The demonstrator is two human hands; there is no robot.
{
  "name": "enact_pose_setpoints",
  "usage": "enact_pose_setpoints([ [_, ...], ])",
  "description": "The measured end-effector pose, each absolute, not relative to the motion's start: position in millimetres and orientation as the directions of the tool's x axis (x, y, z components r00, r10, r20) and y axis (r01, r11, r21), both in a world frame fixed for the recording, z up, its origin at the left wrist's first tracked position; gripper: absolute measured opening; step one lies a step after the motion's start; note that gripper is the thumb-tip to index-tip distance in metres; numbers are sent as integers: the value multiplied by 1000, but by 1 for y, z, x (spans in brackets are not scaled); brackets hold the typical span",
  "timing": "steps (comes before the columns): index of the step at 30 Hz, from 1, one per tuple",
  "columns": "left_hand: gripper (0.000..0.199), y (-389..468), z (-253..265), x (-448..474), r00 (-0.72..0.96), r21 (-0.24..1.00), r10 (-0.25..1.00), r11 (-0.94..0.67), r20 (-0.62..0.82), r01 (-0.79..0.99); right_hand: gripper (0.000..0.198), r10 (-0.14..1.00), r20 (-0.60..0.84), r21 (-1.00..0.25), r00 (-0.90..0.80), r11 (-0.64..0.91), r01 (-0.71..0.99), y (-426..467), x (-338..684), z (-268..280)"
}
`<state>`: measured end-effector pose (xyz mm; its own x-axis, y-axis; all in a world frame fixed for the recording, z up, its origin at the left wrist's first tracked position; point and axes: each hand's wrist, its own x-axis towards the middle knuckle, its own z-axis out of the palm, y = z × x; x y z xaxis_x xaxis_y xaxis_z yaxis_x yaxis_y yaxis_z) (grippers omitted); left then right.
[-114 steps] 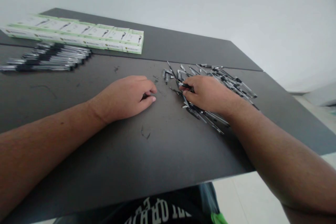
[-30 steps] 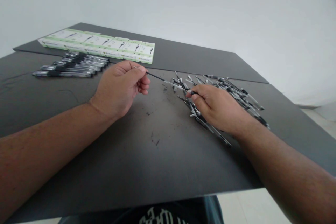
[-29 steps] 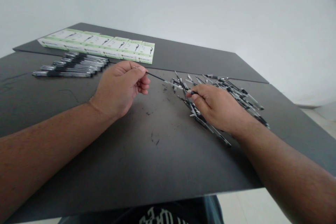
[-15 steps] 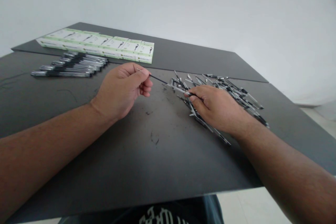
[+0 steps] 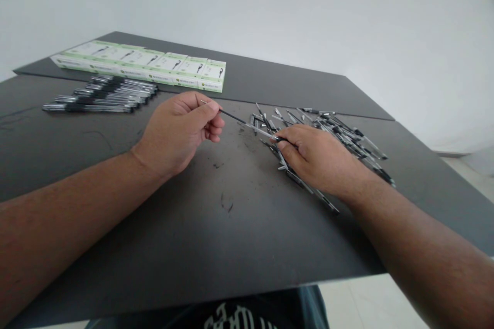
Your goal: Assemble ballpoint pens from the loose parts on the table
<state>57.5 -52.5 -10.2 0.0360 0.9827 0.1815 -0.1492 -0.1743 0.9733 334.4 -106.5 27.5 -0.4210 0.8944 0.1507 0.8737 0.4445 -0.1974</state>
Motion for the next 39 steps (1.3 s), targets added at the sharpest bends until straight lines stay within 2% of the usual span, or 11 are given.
enact_pose_setpoints([
  [18,16,-53,-9,60,33,975,986,-154,161,-160,38,890,155,-199,-429,454,869,-107,336,27],
  [27,15,-55,-7,60,36,977,984,-167,174,-135,31,879,186,-201,-440,472,858,-108,335,26],
  [34,23,-54,-9,59,22,978,983,-179,182,-109,33,876,187,-209,-445,478,853,-108,335,27],
  [39,18,-53,-9,58,21,977,981,-192,195,-94,36,875,184,-200,-448,480,854,-108,336,27],
])
